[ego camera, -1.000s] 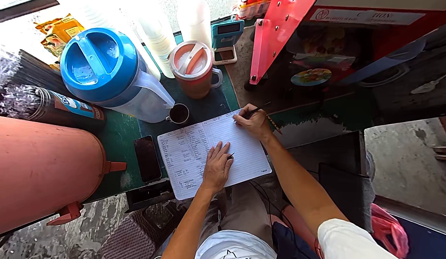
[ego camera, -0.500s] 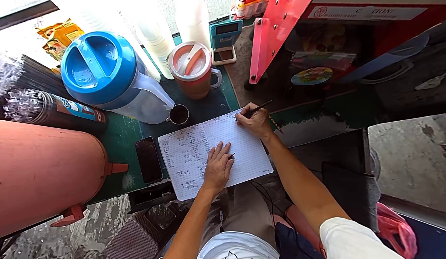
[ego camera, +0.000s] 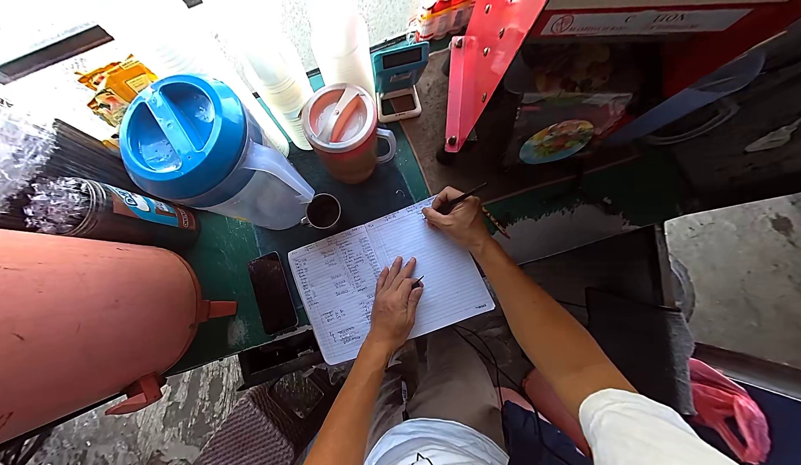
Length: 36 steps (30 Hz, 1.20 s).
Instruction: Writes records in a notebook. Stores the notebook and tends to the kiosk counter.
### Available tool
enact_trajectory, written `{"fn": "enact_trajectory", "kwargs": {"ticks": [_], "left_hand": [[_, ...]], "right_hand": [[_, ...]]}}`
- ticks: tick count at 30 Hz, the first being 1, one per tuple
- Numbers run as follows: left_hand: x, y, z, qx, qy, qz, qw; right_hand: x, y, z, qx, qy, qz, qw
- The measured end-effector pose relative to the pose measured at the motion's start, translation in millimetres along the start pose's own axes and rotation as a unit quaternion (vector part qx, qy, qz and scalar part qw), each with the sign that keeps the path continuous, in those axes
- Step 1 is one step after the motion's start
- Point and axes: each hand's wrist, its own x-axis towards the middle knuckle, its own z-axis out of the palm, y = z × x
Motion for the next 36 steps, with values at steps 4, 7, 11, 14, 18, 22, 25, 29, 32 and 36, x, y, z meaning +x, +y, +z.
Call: {"fn": "enact_trajectory", "kwargs": {"ticks": [4, 7, 11, 14, 18, 22, 25, 29, 32, 36], "left_hand": [[0.0, 0.3, 0.3, -0.003, 0.002, -0.001, 1.000], [0.1, -0.2, 0.5, -0.003, 0.003, -0.002, 1.000], [-0.5, 0.3, 0.7, 0.000, 0.002, -0.001, 1.000], [-0.4, 0.3, 0.8, -0.002, 0.002, -0.002, 1.000], [-0.9, -0.7, 2.2, -0.001, 0.003, -0.003, 1.000], [-1.1, -1.1, 1.8, -0.001, 0.001, -0.003, 1.000], [-0.4, -1.3, 1.6, -0.003, 0.002, -0.002, 1.000], [-0.3, -0.2, 1.7, -0.006, 0.008, -0.002, 1.000], [-0.1, 0.2, 1.4, -0.004, 0.005, -0.002, 1.000], [-0.2, 0.0, 0.9, -0.001, 0.005, -0.002, 1.000]], "right_hand": [[0.1, -1.2, 0.4, 0.011, 0.005, 0.005, 1.000], [0.4, -0.5, 0.8, 0.030, 0.001, 0.019, 0.999], [0.4, -0.2, 0.3, 0.018, 0.004, 0.012, 1.000], [0.0, 0.9, 1.8, 0.002, 0.012, 0.007, 1.000], [0.8, 0.7, 0.7, 0.003, 0.003, 0.007, 1.000], [1.3, 0.2, -1.9, 0.063, 0.024, 0.032, 0.997], [2.5, -0.2, -14.2, 0.093, 0.037, 0.055, 0.993], [-0.2, 3.8, -21.4, 0.091, 0.019, 0.059, 0.994], [-0.8, 5.4, -20.7, 0.104, 0.015, 0.060, 0.993], [-1.7, 6.5, -18.7, 0.100, 0.023, 0.049, 0.993]]}}
